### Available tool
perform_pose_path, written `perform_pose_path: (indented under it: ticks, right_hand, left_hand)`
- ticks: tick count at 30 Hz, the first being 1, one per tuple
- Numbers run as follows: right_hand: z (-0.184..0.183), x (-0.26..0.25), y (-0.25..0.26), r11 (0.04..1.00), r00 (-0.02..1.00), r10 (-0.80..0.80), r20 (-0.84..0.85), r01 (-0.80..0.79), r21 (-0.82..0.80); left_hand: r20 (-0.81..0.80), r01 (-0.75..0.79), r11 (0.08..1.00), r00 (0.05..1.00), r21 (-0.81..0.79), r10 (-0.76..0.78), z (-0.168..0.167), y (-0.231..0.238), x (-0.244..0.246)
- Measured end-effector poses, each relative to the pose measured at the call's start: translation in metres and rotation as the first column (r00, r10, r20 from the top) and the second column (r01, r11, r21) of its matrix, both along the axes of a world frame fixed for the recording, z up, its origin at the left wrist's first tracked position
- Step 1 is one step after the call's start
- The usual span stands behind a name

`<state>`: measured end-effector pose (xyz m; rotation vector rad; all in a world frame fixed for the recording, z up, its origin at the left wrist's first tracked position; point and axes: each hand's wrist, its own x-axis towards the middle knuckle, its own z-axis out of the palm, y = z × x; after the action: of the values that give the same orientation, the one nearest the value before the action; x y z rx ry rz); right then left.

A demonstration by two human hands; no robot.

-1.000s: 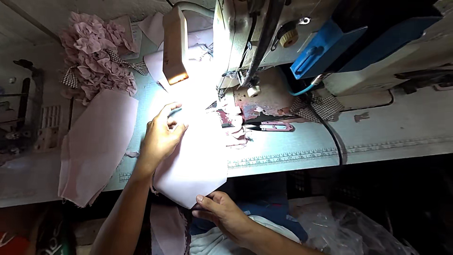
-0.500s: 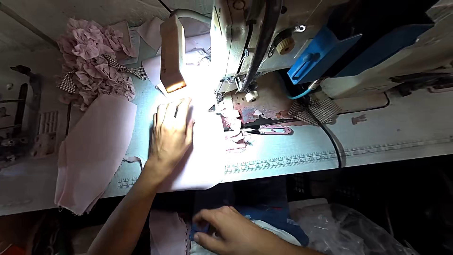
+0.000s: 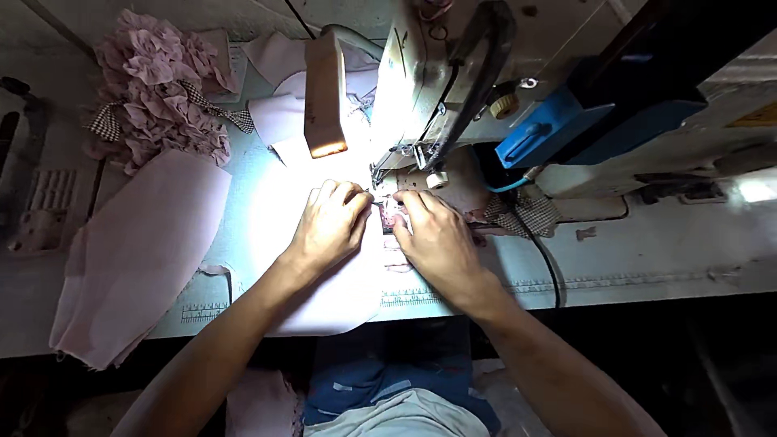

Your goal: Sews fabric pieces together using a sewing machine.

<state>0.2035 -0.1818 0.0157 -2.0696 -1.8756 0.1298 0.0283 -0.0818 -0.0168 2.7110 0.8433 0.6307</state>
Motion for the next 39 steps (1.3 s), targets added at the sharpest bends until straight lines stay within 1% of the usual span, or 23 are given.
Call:
perform_pose_path:
  ticks: [2,4,6,8,10,12,14,18,21,24,27,29,31,34,37,39]
  right_hand:
    - [0.003,0.001,0.002,1.0,0.999,-0.02,0.038,0.02,-0.007]
    - [0.005,0.003,0.005,0.999,0.999,-0.032,0.03,0.033,-0.036]
    - [0.002,0.005,0.009,0.998,1.0,-0.027,0.007,0.027,-0.05]
    - [-0.002,0.006,0.012,1.0,1.0,-0.015,-0.001,0.015,-0.019]
    - [-0.003,0.007,0.013,1.0,1.0,-0.021,-0.01,0.02,-0.016]
    - [-0.002,0.009,0.014,0.999,1.0,-0.009,-0.003,0.009,-0.032]
    - [-0.002,0.011,0.015,1.0,0.999,-0.006,0.034,0.007,-0.027]
    - [0.0,0.01,0.012,0.996,0.996,-0.082,0.035,0.083,-0.028]
    - [0.0,0.008,0.012,0.998,0.994,-0.057,0.095,0.058,-0.008]
    - [0.001,0.009,0.013,0.999,0.989,0.003,0.147,0.004,-0.052]
    - [0.003,0.011,0.014,0.998,0.982,0.03,0.185,-0.018,-0.068]
    - [0.006,0.014,0.014,0.995,0.991,0.045,0.129,-0.033,-0.096]
    - [0.008,0.017,0.014,0.995,0.997,0.055,0.05,-0.05,-0.088]
    - [0.008,0.019,0.013,0.997,0.996,0.01,-0.089,-0.016,-0.07]
    - [0.009,0.018,0.013,0.996,0.987,-0.028,-0.161,0.015,-0.083]
    - [0.009,0.017,0.014,0.997,0.984,-0.015,-0.178,0.001,-0.077]
  left_hand:
    - [0.041,0.003,1.0,0.999,0.001,-0.003,-0.005,0.001,-0.001]
    - [0.072,0.005,1.0,0.997,0.009,-0.005,-0.008,0.001,-0.002]
    - [0.071,-0.007,1.0,0.997,-0.011,0.007,-0.007,0.001,-0.003]
    - [0.064,-0.024,0.999,0.998,-0.021,0.026,-0.002,-0.001,-0.002]
    - [0.059,-0.044,0.999,0.997,0.015,0.043,0.002,-0.004,-0.002]
    - [0.028,-0.049,0.998,0.998,0.03,0.049,0.003,-0.008,-0.001]
    - [-0.018,-0.064,0.998,0.998,0.009,0.064,0.004,-0.012,0.0]
    - [-0.113,-0.112,0.994,0.987,-0.002,0.111,0.014,-0.024,-0.001]
    - [-0.174,-0.139,0.99,0.976,-0.014,0.135,0.021,-0.033,0.001]
    - [-0.176,-0.141,0.989,0.975,-0.034,0.133,0.02,-0.038,0.001]
    - [-0.138,-0.147,0.989,0.98,-0.031,0.142,0.017,-0.04,-0.001]
    - [-0.116,-0.16,0.987,0.981,-0.028,0.155,0.016,-0.041,-0.001]
    - [-0.112,-0.166,0.985,0.981,-0.039,0.16,0.016,-0.043,0.0]
    - [-0.095,-0.178,0.982,0.981,-0.07,0.171,0.018,-0.041,0.0]
    - [-0.085,-0.19,0.972,0.98,-0.141,0.179,0.023,-0.041,-0.001]
    - [-0.064,-0.198,0.961,0.98,-0.195,0.189,0.025,-0.04,-0.003]
